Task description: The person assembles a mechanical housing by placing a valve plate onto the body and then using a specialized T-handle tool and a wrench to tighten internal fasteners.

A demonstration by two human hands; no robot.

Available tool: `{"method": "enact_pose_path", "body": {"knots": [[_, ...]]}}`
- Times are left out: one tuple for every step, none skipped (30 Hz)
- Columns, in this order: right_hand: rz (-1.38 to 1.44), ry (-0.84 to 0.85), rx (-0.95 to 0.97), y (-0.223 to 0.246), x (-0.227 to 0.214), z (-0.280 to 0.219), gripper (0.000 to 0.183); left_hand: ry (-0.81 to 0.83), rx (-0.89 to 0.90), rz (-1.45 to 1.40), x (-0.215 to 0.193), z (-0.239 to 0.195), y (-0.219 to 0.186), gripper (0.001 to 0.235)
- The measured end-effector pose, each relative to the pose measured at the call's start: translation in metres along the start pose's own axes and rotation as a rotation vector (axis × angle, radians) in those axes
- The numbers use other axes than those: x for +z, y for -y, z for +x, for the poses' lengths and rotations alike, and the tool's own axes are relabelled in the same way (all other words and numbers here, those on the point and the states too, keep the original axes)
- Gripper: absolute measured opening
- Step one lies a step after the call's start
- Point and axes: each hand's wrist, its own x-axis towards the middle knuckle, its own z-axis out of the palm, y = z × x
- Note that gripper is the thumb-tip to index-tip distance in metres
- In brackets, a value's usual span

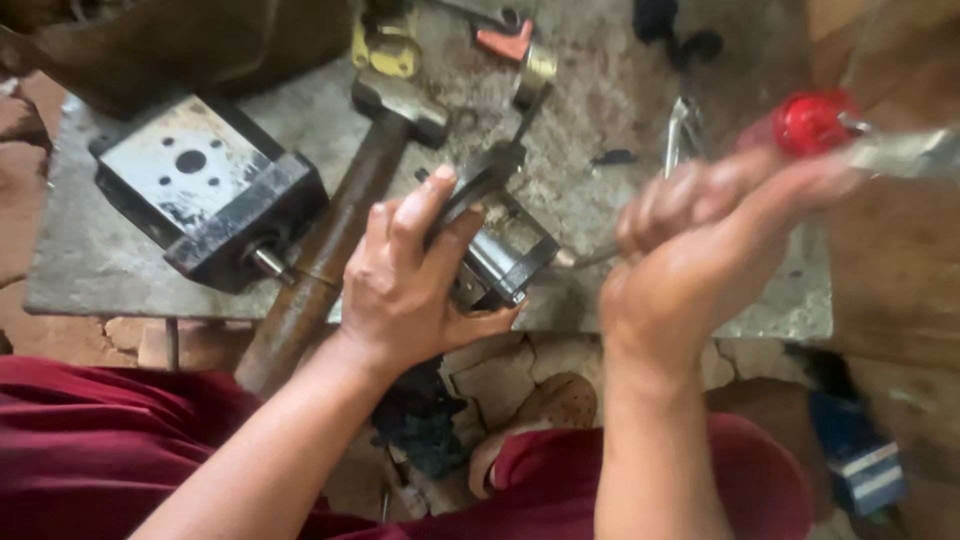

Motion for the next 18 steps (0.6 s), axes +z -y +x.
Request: {"method": "enact_pose_path", "body": {"knots": [[0.021,-0.022,0.042,0.001,-0.001,0.007,0.067,0.01,0.001,-0.012,0.001,0.0,0.0,0.08],[0.068,-0.043,0.119,0.004,-0.001,0.015,0.068,0.021,0.002,-0.024,0.001,-0.001,0.001,0.081],[0.124,-0.065,0.184,0.005,0.001,0.025,0.067,0.023,0.007,-0.029,0.001,-0.001,0.003,0.081],[0.182,-0.09,0.248,0.006,0.006,0.034,0.067,0.032,0.016,-0.009,0.003,0.001,0.005,0.08],[0.234,-0.128,0.306,0.008,0.008,0.039,0.066,0.045,0.029,0.003,0.004,0.0,0.005,0.08],[0.247,-0.167,0.358,0.013,0.008,0.037,0.064,0.058,0.042,0.016,0.002,-0.003,0.0,0.08],[0.276,-0.192,0.384,0.015,0.012,0.044,0.062,0.049,0.02,0.005,0.001,0.0,-0.001,0.078],[0.265,-0.219,0.402,0.018,0.014,0.047,0.06,0.039,-0.001,-0.006,-0.002,0.002,-0.006,0.077],[0.275,-0.194,0.404,0.019,0.016,0.049,0.061,0.017,-0.017,-0.015,-0.002,0.007,-0.01,0.076],[0.284,-0.168,0.404,0.019,0.018,0.048,0.062,-0.014,-0.021,-0.025,-0.001,0.012,-0.014,0.076],[0.256,-0.134,0.328,0.019,0.015,0.043,0.061,-0.029,-0.036,-0.03,-0.005,0.011,-0.017,0.076],[0.229,-0.102,0.251,0.017,0.015,0.036,0.06,-0.045,-0.05,-0.035,-0.006,0.012,-0.016,0.076],[0.192,-0.078,0.188,0.015,0.013,0.027,0.059,-0.033,-0.054,-0.028,-0.007,0.01,-0.015,0.076],[0.238,-0.073,0.185,0.011,0.014,0.02,0.059,-0.021,-0.057,-0.021,-0.007,0.008,-0.013,0.077],[0.271,-0.073,0.172,0.009,0.014,0.015,0.059,-0.014,-0.056,-0.029,-0.002,0.008,-0.015,0.077],[0.305,-0.073,0.158,0.008,0.013,0.011,0.059,-0.027,-0.053,-0.024,0.001,0.008,-0.014,0.077],[0.284,-0.05,0.113,0.007,0.013,0.004,0.06,-0.035,-0.056,-0.022,0.002,0.007,-0.013,0.077],[0.264,-0.026,0.068,0.006,0.015,-0.001,0.061,-0.043,-0.059,-0.019,0.004,0.005,-0.013,0.077]]}}
